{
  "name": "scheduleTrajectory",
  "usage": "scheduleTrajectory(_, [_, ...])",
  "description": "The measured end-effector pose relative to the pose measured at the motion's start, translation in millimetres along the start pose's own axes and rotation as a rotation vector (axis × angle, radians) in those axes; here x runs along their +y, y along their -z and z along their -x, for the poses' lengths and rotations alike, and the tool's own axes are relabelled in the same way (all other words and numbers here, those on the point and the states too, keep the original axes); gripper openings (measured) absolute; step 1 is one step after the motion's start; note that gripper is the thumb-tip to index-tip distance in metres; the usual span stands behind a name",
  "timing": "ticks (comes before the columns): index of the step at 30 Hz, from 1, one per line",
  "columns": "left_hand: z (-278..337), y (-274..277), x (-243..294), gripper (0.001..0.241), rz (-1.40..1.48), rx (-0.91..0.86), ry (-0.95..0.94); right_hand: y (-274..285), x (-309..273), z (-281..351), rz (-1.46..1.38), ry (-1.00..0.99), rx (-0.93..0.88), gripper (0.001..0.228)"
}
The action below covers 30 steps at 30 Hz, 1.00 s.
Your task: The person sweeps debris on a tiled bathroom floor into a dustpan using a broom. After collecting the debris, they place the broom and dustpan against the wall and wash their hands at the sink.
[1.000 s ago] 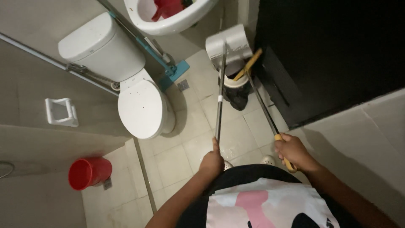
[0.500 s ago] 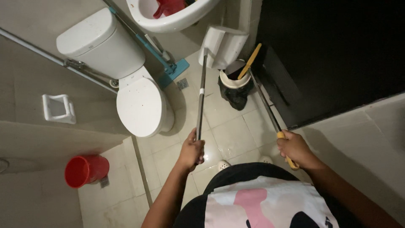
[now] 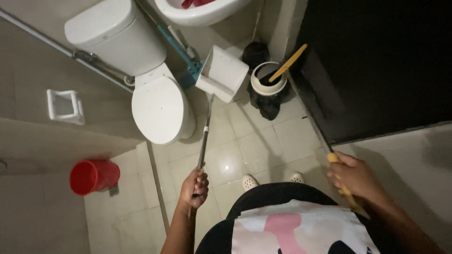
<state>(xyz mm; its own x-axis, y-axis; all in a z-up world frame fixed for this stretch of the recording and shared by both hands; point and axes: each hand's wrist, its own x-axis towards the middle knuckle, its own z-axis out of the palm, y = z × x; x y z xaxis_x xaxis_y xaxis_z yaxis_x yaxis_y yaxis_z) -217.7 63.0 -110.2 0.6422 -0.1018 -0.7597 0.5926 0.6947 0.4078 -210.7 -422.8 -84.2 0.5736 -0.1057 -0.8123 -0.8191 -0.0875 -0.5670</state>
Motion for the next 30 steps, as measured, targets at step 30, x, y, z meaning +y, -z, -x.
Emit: scheduleTrajectory(30, [-76.6,60.7,-40.8,0.020,0.223,0.224,0.252,-15.2,-61.5,58.0,0.065,-0.142,0.043,0.070])
